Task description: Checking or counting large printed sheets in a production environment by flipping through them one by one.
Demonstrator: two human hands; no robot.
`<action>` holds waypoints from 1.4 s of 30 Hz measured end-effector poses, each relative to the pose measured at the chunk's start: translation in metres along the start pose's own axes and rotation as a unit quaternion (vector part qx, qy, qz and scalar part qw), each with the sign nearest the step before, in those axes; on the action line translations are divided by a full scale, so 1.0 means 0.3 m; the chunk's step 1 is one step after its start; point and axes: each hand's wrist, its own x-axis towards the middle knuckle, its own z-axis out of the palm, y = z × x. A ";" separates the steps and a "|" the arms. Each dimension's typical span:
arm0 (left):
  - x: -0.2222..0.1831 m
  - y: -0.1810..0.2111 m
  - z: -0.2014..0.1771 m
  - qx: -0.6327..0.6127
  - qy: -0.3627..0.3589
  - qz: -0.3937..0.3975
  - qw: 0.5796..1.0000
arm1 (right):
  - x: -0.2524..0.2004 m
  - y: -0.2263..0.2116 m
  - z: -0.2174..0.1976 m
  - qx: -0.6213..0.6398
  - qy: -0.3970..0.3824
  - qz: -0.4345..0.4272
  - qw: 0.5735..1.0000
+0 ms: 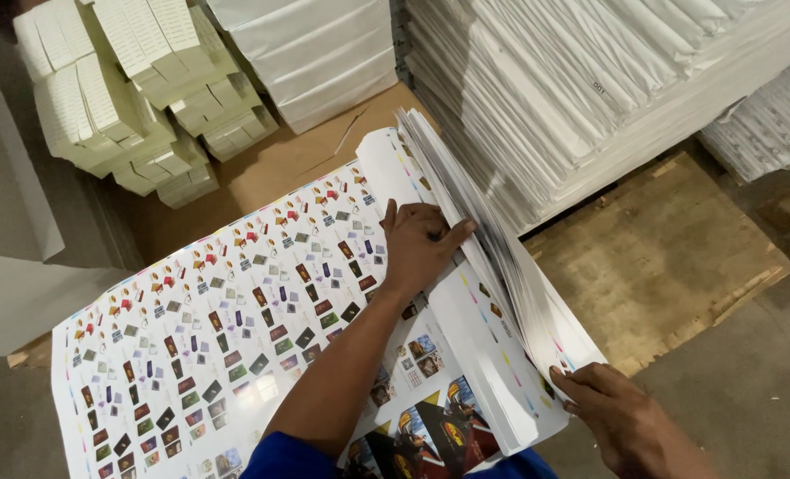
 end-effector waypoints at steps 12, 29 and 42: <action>-0.001 -0.025 0.013 0.014 0.004 0.021 1.000 | 0.002 0.024 0.012 0.015 0.047 -0.052 0.997; -0.003 0.008 0.001 0.004 0.012 0.006 1.000 | 0.004 0.013 -0.001 0.017 0.059 -0.049 0.997; -0.008 0.006 -0.004 0.010 -0.006 0.004 1.000 | 0.002 0.025 -0.003 0.017 0.066 -0.036 0.997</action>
